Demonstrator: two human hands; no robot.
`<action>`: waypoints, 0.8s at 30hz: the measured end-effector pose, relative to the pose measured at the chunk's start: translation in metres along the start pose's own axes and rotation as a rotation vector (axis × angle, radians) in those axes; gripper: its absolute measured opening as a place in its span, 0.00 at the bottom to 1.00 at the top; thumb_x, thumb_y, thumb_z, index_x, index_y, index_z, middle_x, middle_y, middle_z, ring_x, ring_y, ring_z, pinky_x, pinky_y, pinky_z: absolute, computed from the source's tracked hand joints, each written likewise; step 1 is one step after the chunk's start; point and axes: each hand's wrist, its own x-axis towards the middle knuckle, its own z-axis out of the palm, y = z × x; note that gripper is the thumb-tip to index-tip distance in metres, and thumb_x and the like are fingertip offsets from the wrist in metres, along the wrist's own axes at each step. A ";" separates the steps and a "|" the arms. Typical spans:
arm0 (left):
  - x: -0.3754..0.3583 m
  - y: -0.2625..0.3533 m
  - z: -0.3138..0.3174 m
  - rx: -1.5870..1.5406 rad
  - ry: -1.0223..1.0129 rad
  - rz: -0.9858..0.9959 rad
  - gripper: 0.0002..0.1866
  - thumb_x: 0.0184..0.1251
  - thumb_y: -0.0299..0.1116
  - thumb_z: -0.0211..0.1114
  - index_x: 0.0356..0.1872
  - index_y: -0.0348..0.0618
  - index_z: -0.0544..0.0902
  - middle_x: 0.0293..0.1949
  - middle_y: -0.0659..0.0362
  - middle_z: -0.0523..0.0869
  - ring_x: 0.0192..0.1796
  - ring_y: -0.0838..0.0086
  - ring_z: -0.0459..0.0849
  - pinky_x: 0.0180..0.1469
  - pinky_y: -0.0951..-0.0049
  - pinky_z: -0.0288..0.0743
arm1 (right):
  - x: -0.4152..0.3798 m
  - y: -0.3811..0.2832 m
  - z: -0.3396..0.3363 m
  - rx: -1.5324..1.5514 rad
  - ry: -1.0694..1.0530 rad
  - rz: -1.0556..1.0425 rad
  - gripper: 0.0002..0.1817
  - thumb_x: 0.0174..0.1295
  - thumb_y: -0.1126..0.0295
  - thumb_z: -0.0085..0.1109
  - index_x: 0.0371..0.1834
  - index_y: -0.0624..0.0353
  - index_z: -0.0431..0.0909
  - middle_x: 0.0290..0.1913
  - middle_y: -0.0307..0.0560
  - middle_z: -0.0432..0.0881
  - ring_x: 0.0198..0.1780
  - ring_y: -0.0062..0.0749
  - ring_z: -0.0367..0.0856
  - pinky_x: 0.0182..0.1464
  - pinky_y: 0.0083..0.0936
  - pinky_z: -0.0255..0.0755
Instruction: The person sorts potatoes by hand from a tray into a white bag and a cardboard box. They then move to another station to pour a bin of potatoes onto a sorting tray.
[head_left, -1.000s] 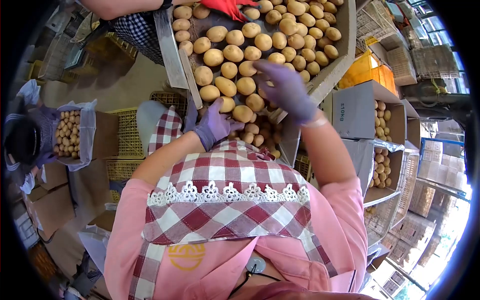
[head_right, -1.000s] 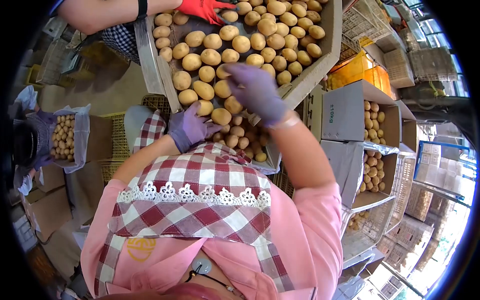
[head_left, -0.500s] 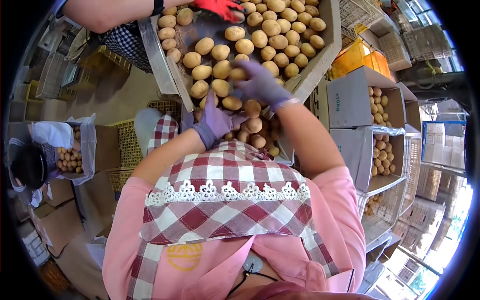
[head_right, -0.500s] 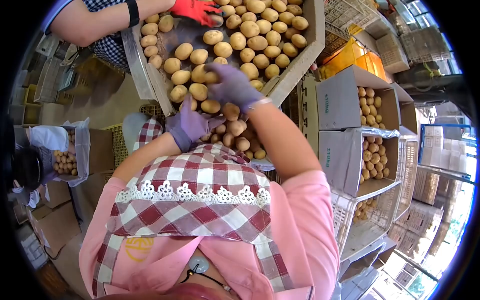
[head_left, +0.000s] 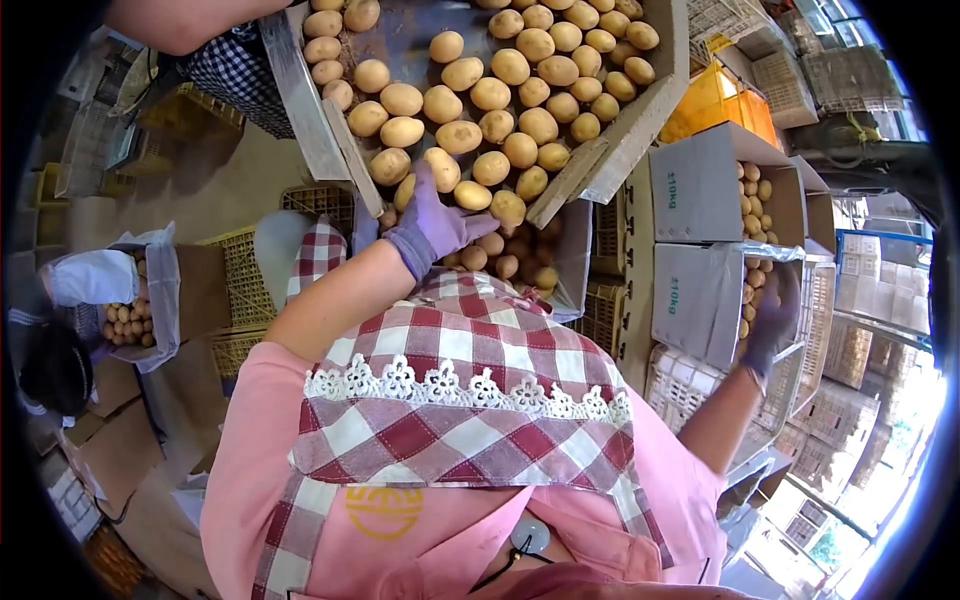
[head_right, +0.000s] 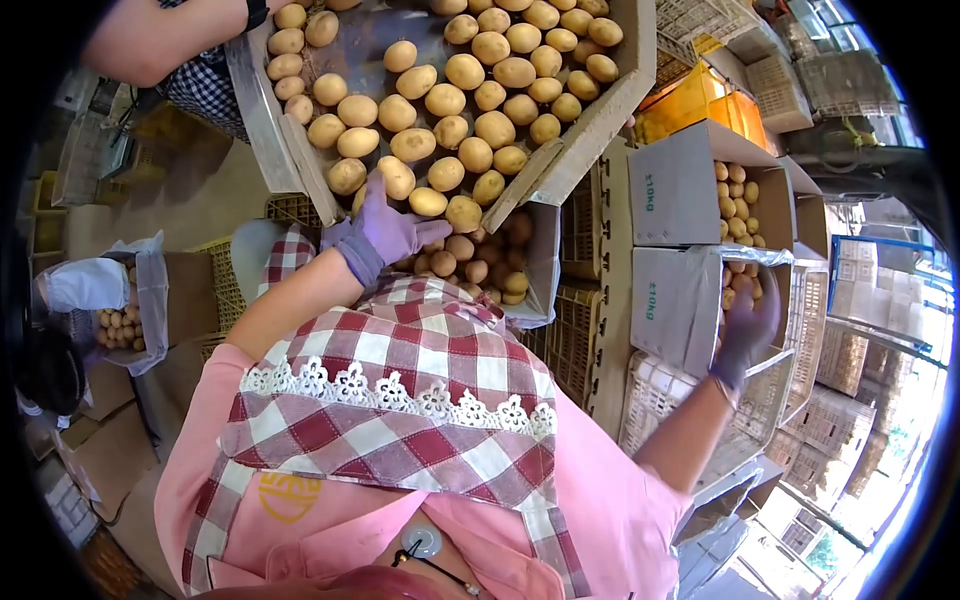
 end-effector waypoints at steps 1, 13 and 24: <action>-0.004 0.000 -0.001 0.059 0.068 -0.012 0.50 0.59 0.73 0.53 0.74 0.52 0.50 0.71 0.42 0.57 0.71 0.42 0.59 0.66 0.35 0.62 | 0.013 -0.053 0.037 0.084 -0.005 -0.225 0.16 0.58 0.77 0.60 0.51 0.63 0.81 0.48 0.50 0.85 0.50 0.38 0.83 0.54 0.30 0.75; -0.032 -0.013 -0.040 0.021 0.108 0.129 0.54 0.59 0.73 0.53 0.74 0.41 0.49 0.71 0.41 0.55 0.70 0.45 0.62 0.71 0.49 0.62 | -0.011 -0.309 0.242 0.168 -0.835 -0.586 0.25 0.50 0.64 0.68 0.53 0.54 0.75 0.49 0.51 0.81 0.49 0.46 0.82 0.50 0.38 0.77; -0.019 -0.013 -0.047 -0.055 0.005 0.105 0.38 0.63 0.63 0.56 0.68 0.52 0.61 0.70 0.48 0.60 0.71 0.55 0.63 0.70 0.51 0.64 | -0.020 -0.015 -0.105 -0.828 -0.726 0.339 0.30 0.57 0.64 0.66 0.62 0.63 0.72 0.53 0.62 0.81 0.56 0.54 0.79 0.60 0.35 0.72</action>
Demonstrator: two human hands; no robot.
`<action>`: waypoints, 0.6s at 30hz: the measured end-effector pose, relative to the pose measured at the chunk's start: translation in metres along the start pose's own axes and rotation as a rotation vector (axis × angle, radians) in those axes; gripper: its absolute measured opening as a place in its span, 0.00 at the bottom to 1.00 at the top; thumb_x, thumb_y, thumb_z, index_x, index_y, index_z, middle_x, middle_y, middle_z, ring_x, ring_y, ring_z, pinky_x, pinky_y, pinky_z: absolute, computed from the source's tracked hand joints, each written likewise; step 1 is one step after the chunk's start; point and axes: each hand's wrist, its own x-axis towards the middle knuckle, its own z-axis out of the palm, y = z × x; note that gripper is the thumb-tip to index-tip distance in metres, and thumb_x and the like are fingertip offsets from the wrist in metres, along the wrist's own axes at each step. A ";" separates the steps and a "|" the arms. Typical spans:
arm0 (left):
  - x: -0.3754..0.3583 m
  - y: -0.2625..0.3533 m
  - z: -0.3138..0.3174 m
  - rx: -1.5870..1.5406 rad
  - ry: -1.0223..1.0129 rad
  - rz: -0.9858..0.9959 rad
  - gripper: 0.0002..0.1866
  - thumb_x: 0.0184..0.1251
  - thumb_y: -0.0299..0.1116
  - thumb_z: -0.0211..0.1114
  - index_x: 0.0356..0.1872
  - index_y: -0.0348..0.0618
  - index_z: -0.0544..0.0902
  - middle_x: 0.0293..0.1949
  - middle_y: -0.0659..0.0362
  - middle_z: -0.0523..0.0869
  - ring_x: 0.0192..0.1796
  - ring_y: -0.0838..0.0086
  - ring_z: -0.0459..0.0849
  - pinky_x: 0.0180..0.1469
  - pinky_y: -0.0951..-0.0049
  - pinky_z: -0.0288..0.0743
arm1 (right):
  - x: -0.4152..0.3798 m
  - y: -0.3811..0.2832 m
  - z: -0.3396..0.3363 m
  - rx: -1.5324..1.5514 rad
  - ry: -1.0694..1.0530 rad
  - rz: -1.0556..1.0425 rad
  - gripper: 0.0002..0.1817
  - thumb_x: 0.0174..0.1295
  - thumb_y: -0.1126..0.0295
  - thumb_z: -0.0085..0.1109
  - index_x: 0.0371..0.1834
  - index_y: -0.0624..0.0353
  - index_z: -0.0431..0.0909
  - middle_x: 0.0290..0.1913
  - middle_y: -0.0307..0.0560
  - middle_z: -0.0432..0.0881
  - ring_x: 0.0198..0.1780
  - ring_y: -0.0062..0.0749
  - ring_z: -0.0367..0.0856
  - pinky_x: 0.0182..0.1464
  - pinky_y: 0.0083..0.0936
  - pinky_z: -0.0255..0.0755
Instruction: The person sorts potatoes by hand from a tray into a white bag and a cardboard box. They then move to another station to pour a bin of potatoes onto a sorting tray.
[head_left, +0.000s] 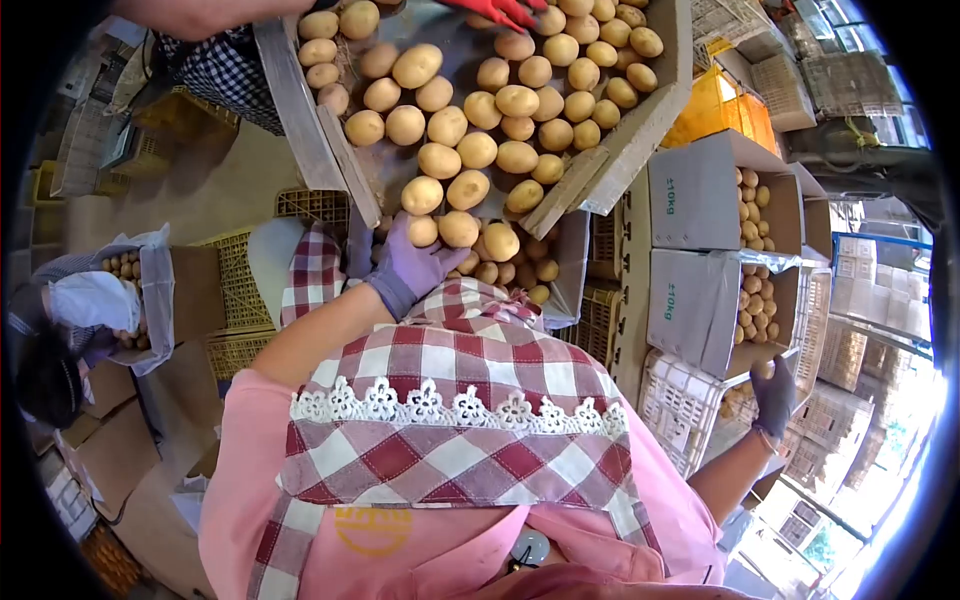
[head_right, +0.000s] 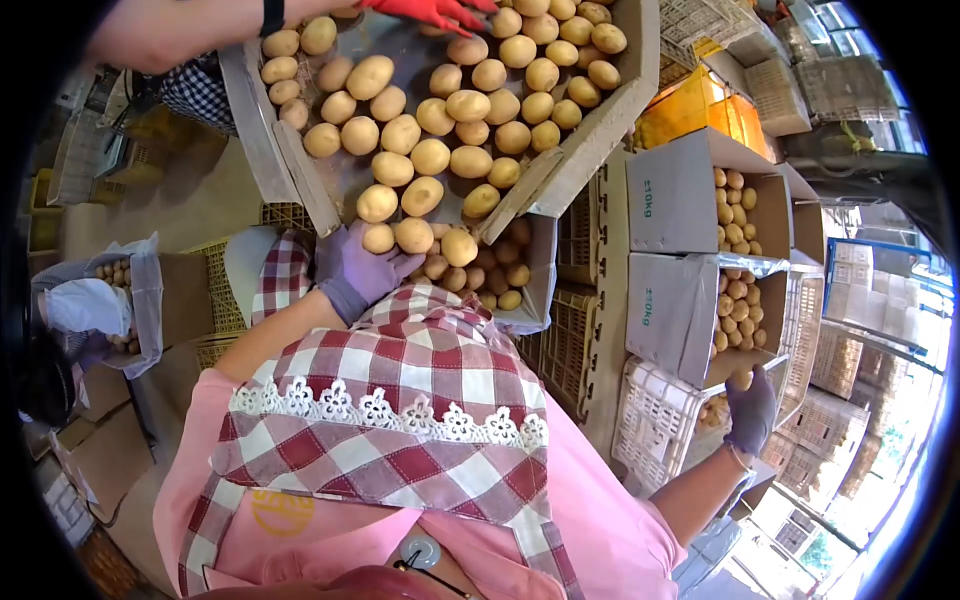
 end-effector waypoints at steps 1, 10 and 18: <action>0.006 0.001 -0.006 -0.123 0.009 -0.105 0.35 0.65 0.60 0.55 0.67 0.53 0.61 0.69 0.50 0.61 0.71 0.58 0.63 0.70 0.51 0.64 | -0.005 0.000 -0.001 0.076 0.042 -0.064 0.29 0.57 0.65 0.66 0.62 0.63 0.72 0.54 0.61 0.81 0.58 0.53 0.78 0.61 0.35 0.72; 0.009 0.008 -0.024 0.308 0.077 0.062 0.28 0.66 0.51 0.56 0.62 0.48 0.68 0.61 0.56 0.69 0.69 0.56 0.63 0.68 0.49 0.58 | 0.017 -0.354 -0.010 0.477 0.552 -1.255 0.14 0.57 0.68 0.58 0.46 0.54 0.81 0.45 0.45 0.84 0.47 0.40 0.83 0.49 0.34 0.76; -0.011 0.009 0.017 0.135 0.030 0.055 0.47 0.62 0.67 0.55 0.73 0.52 0.48 0.70 0.46 0.57 0.69 0.42 0.63 0.65 0.39 0.66 | 0.024 -0.461 -0.035 0.068 -0.096 -0.927 0.19 0.59 0.59 0.59 0.49 0.57 0.81 0.48 0.52 0.83 0.50 0.44 0.84 0.48 0.40 0.78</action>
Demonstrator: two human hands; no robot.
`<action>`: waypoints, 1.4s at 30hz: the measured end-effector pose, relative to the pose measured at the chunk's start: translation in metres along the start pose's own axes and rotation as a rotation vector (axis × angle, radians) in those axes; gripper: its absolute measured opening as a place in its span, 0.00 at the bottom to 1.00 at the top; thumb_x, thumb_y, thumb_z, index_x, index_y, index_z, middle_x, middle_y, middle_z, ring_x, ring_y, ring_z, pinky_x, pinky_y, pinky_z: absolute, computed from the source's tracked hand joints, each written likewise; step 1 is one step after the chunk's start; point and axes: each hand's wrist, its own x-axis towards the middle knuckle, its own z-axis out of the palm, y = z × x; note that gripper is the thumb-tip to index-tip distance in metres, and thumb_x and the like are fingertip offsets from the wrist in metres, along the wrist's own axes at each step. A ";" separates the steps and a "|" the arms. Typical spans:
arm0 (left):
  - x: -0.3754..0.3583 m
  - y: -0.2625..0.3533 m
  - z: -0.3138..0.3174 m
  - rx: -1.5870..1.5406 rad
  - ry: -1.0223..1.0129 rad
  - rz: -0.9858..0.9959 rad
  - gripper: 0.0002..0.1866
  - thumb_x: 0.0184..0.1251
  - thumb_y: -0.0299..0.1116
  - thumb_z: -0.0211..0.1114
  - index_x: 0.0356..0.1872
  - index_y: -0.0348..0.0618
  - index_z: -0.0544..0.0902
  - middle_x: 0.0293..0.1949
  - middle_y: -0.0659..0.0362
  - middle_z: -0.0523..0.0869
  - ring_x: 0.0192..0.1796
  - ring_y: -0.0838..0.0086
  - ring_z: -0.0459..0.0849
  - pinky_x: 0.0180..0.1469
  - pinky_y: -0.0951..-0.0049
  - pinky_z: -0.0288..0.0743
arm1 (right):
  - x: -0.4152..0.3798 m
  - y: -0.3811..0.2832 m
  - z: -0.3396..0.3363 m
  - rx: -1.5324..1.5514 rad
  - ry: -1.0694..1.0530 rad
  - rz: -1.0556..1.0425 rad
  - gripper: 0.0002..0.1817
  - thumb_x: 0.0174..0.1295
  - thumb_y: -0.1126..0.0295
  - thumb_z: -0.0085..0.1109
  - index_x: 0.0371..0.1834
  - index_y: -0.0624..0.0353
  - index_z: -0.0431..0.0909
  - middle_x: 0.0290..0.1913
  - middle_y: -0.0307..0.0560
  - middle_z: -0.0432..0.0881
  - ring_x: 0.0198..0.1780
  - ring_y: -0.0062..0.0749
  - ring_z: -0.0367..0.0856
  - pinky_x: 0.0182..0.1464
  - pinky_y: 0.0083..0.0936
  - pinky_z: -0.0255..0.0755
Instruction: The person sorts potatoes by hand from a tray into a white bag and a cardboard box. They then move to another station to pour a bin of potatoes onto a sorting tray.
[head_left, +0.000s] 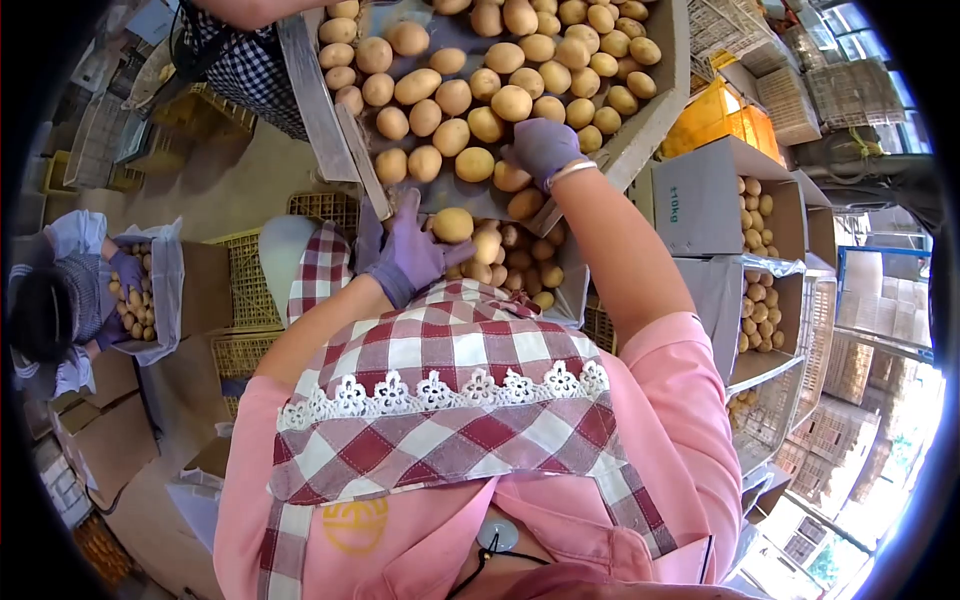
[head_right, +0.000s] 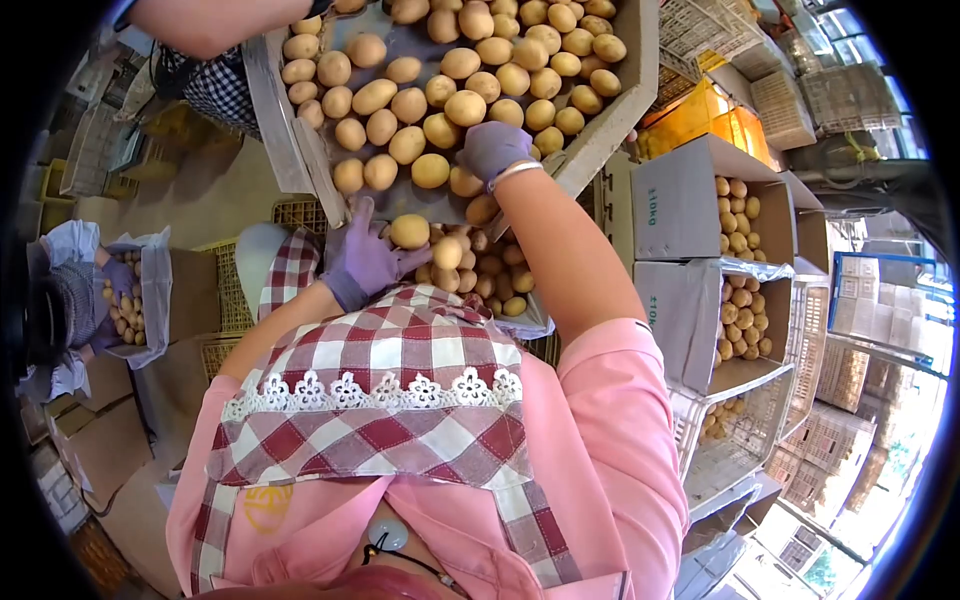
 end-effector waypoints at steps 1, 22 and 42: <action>0.005 -0.002 0.001 -0.033 -0.007 -0.020 0.47 0.62 0.67 0.55 0.74 0.52 0.48 0.71 0.46 0.56 0.69 0.41 0.63 0.65 0.39 0.66 | 0.003 0.008 0.001 0.030 -0.001 -0.023 0.20 0.57 0.57 0.61 0.48 0.58 0.81 0.46 0.54 0.84 0.48 0.47 0.84 0.49 0.42 0.78; 0.005 0.006 0.009 0.100 0.007 -0.059 0.44 0.65 0.67 0.50 0.73 0.51 0.52 0.72 0.48 0.57 0.72 0.48 0.59 0.68 0.40 0.61 | -0.163 0.105 -0.032 0.356 0.546 -0.178 0.15 0.60 0.70 0.61 0.50 0.59 0.81 0.45 0.53 0.85 0.47 0.44 0.83 0.51 0.32 0.75; -0.009 0.002 -0.015 0.394 0.206 0.167 0.33 0.70 0.54 0.56 0.66 0.45 0.60 0.60 0.51 0.70 0.61 0.55 0.74 0.64 0.46 0.68 | 0.017 -0.052 -0.002 0.067 0.066 -0.312 0.33 0.54 0.68 0.66 0.65 0.36 0.66 0.63 0.56 0.66 0.57 0.54 0.78 0.55 0.43 0.76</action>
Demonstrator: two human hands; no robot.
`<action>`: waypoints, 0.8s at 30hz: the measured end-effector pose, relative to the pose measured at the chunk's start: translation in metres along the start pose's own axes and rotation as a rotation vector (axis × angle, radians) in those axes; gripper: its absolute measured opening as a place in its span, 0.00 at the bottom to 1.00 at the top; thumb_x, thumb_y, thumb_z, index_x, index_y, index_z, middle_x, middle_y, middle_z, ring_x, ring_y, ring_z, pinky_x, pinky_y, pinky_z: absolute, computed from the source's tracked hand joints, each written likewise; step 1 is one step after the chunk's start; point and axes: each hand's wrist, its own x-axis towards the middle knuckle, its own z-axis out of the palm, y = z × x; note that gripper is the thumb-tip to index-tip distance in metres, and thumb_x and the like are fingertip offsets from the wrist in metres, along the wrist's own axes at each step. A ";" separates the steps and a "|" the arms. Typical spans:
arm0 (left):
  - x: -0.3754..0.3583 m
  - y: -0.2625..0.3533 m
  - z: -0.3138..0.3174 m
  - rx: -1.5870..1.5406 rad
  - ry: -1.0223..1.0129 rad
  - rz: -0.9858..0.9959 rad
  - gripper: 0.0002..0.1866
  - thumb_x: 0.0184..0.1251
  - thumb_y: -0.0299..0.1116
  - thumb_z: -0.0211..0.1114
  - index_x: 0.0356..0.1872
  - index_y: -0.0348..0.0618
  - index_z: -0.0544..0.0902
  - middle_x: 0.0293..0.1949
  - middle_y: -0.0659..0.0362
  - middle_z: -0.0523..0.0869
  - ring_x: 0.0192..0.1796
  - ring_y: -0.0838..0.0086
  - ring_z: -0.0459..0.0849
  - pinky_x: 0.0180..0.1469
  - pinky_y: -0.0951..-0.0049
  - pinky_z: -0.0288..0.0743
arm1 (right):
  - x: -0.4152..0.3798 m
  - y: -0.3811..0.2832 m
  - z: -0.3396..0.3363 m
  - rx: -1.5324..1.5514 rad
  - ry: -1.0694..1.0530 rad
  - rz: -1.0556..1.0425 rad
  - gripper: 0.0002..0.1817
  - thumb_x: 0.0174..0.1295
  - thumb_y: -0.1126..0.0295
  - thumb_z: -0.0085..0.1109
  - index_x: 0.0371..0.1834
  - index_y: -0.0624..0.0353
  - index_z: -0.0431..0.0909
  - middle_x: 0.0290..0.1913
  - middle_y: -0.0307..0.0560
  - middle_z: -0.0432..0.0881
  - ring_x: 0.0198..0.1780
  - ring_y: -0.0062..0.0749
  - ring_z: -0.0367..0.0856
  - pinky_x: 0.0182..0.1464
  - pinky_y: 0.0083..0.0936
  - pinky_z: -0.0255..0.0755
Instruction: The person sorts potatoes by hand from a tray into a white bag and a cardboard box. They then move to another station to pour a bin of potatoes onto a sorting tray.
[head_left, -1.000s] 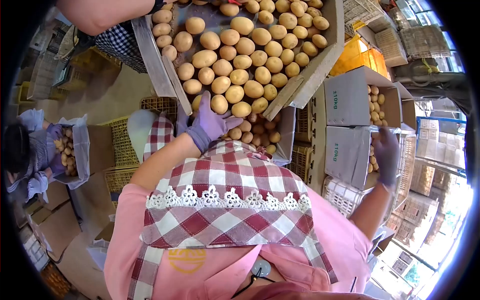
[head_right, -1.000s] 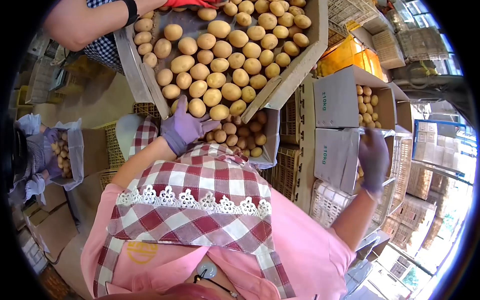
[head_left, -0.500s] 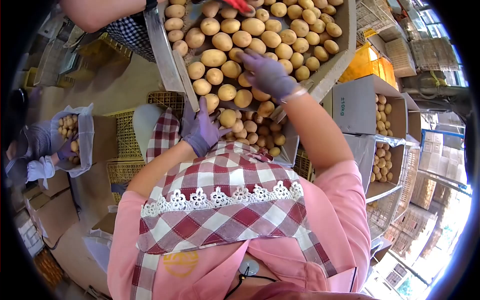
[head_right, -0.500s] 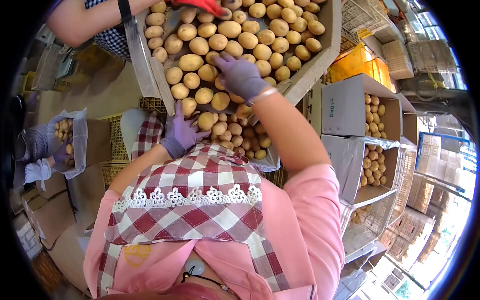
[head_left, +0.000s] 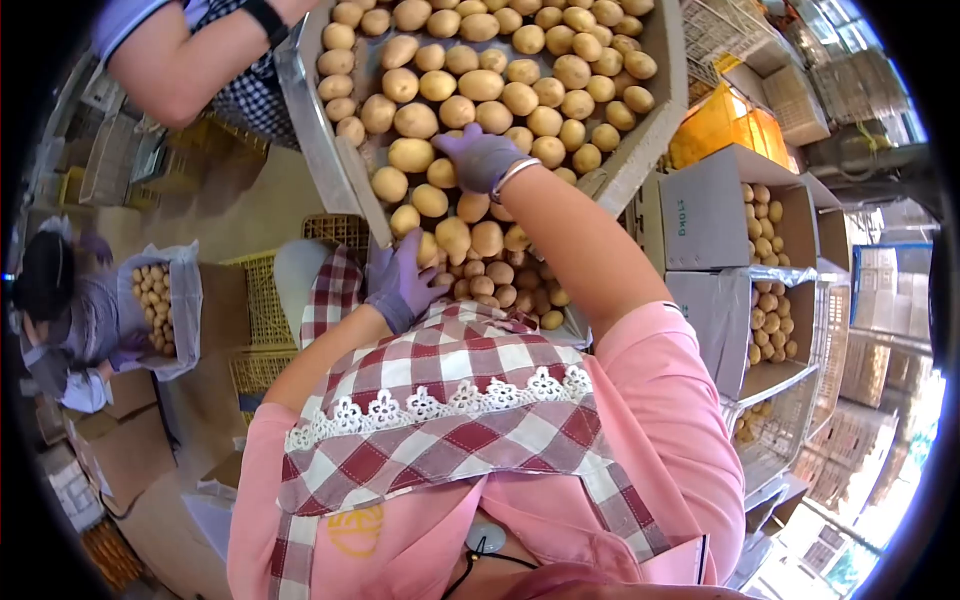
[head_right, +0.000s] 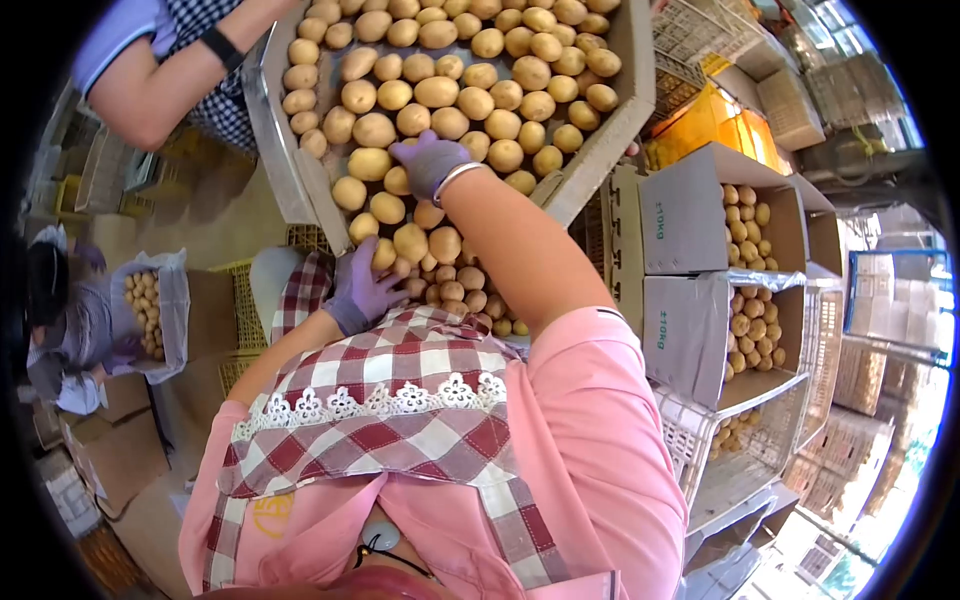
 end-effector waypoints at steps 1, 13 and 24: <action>0.011 -0.007 -0.019 0.483 -0.183 0.245 0.33 0.70 0.53 0.57 0.67 0.44 0.59 0.61 0.51 0.69 0.62 0.57 0.72 0.63 0.48 0.70 | -0.008 0.003 -0.001 0.092 0.023 -0.002 0.33 0.53 0.67 0.66 0.65 0.36 0.66 0.63 0.56 0.67 0.57 0.53 0.78 0.55 0.42 0.76; 0.001 0.018 0.034 -0.477 -0.219 -0.223 0.52 0.60 0.73 0.50 0.75 0.50 0.45 0.75 0.43 0.48 0.72 0.42 0.58 0.70 0.42 0.61 | -0.276 0.151 0.003 0.886 1.104 0.381 0.30 0.58 0.79 0.63 0.66 0.59 0.68 0.63 0.46 0.71 0.56 0.30 0.75 0.54 0.24 0.75; 0.034 0.000 0.030 -0.527 -0.357 -0.216 0.44 0.64 0.63 0.54 0.74 0.53 0.49 0.74 0.47 0.50 0.73 0.47 0.57 0.69 0.40 0.60 | -0.401 0.224 0.098 0.087 1.153 0.951 0.27 0.62 0.69 0.64 0.63 0.68 0.71 0.62 0.60 0.74 0.64 0.45 0.71 0.68 0.34 0.62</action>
